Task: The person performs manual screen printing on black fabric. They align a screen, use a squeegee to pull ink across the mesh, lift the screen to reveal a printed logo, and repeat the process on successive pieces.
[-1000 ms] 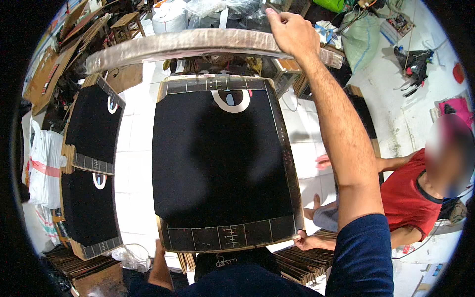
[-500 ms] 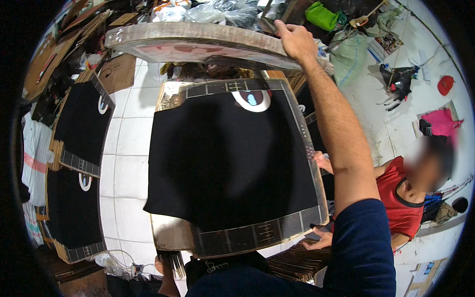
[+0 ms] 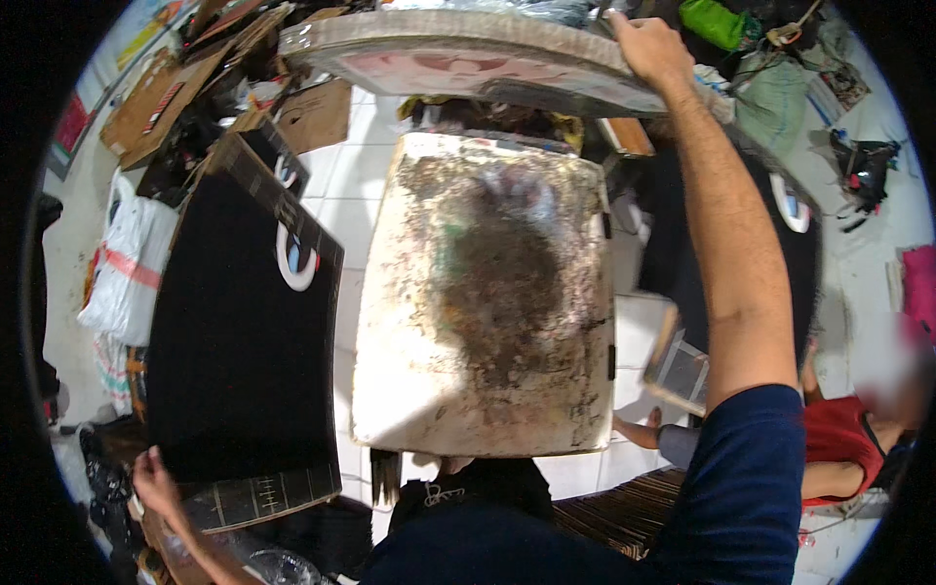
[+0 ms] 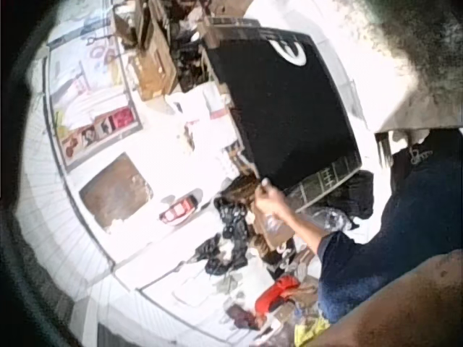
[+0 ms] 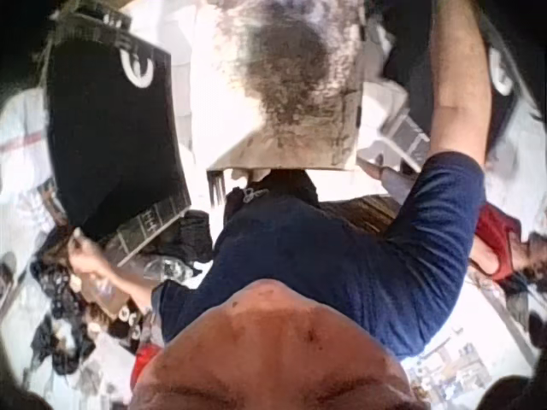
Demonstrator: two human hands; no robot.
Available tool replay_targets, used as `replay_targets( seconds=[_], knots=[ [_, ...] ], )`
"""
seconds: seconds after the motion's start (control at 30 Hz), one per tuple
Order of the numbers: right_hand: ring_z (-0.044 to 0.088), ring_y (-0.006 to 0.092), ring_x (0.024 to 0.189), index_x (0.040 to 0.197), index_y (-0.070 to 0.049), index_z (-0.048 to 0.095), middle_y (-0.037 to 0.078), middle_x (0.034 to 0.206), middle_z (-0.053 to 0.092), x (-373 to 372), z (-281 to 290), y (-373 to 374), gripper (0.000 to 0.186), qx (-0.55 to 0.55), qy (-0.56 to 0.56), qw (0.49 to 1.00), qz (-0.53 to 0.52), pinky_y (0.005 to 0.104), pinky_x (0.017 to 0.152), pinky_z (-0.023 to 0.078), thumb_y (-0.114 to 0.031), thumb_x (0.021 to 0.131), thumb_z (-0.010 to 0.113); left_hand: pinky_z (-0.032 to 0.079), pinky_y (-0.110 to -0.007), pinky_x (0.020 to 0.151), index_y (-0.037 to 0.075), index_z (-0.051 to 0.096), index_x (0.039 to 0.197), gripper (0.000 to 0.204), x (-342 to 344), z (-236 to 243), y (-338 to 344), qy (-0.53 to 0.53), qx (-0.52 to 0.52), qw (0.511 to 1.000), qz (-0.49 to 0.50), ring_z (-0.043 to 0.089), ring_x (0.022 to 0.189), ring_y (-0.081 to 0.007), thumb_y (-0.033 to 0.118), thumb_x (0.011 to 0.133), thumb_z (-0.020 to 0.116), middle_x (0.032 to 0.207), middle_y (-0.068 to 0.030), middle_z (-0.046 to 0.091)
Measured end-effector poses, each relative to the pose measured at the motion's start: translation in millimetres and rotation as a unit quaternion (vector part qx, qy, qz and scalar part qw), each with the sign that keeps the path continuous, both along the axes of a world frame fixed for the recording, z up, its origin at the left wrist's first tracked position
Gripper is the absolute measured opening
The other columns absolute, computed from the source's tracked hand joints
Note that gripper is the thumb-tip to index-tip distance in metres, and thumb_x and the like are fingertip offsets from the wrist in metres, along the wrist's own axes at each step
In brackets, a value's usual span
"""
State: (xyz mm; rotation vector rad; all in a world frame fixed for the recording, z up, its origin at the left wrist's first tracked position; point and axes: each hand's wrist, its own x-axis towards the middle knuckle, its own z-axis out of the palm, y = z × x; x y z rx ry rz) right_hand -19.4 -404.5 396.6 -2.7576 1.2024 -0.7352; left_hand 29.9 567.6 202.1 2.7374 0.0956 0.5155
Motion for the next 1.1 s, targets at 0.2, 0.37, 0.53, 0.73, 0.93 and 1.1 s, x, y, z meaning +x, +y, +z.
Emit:
replay_targets(
  seconds=[0.2,0.37,0.53,0.73,0.93,1.1],
  knots=[
    [0.065,0.0413,0.129,0.132,-0.022,0.076,0.020,0.133,0.073,8.8,-2.9,-22.3,0.071,-0.010,0.009,1.000,0.002,0.0547,0.110,0.047,-0.075,0.096,0.046,0.047,-0.027,0.084,-0.003,0.069,0.106,0.033,-27.3,161.7,157.8,-0.036,-0.185,0.982,-0.001,0.057,0.089,-0.0103,0.030,0.108,0.066,0.094,-0.0003,0.067],
    [0.065,0.0415,0.128,0.132,-0.019,0.076,0.021,0.132,0.072,5.4,-2.1,-14.5,0.070,0.027,0.027,0.999,0.016,0.0537,0.110,0.048,-0.073,0.097,0.047,0.043,-0.030,0.073,0.002,0.068,0.089,0.031,-28.9,73.3,151.1,0.018,-0.206,0.978,0.042,0.050,0.080,-0.0115,0.029,0.104,0.071,0.085,0.0022,0.060],
    [0.073,0.0402,0.107,0.104,-0.009,0.081,0.021,0.102,0.078,-1.2,-13.8,2.6,0.069,-0.033,-0.050,0.998,0.001,0.0492,0.096,0.053,-0.070,0.099,0.049,0.041,-0.028,0.068,0.007,0.064,0.078,0.032,-32.2,-124.3,16.6,0.032,-0.358,0.932,-0.045,0.047,0.075,-0.0086,0.025,0.102,0.076,0.078,0.0071,0.057],
    [0.068,0.0422,0.123,0.128,-0.021,0.078,0.021,0.128,0.074,-4.1,-10.5,7.5,0.062,0.008,-0.003,1.000,-0.009,0.0528,0.107,0.051,-0.067,0.097,0.051,0.047,-0.033,0.068,-0.004,0.071,0.093,0.027,-41.2,-228.6,-170.8,0.229,-0.344,0.905,-0.099,0.054,0.076,-0.0123,0.021,0.096,0.080,0.084,-0.0023,0.068],
    [0.069,0.0385,0.124,0.125,-0.017,0.079,0.020,0.127,0.075,-2.1,-5.1,22.1,0.063,-0.017,-0.028,0.999,-0.011,0.0513,0.107,0.051,-0.065,0.095,0.052,0.057,-0.036,0.085,-0.010,0.060,0.120,0.046,-65.0,-262.1,-277.6,0.396,-0.357,0.829,-0.172,0.070,0.092,-0.0228,0.007,0.087,0.088,0.104,-0.0156,0.075],
    [0.074,0.0430,0.104,0.105,-0.009,0.083,0.026,0.105,0.077,0.8,5.7,32.9,0.055,-0.001,-0.088,0.996,-0.015,0.0496,0.096,0.057,-0.057,0.092,0.060,0.056,-0.038,0.090,-0.010,0.063,0.115,0.051,-68.8,-256.5,-288.1,0.384,-0.209,0.880,-0.188,0.071,0.097,-0.0262,0.019,0.084,0.092,0.109,-0.0197,0.076]
  ],
)
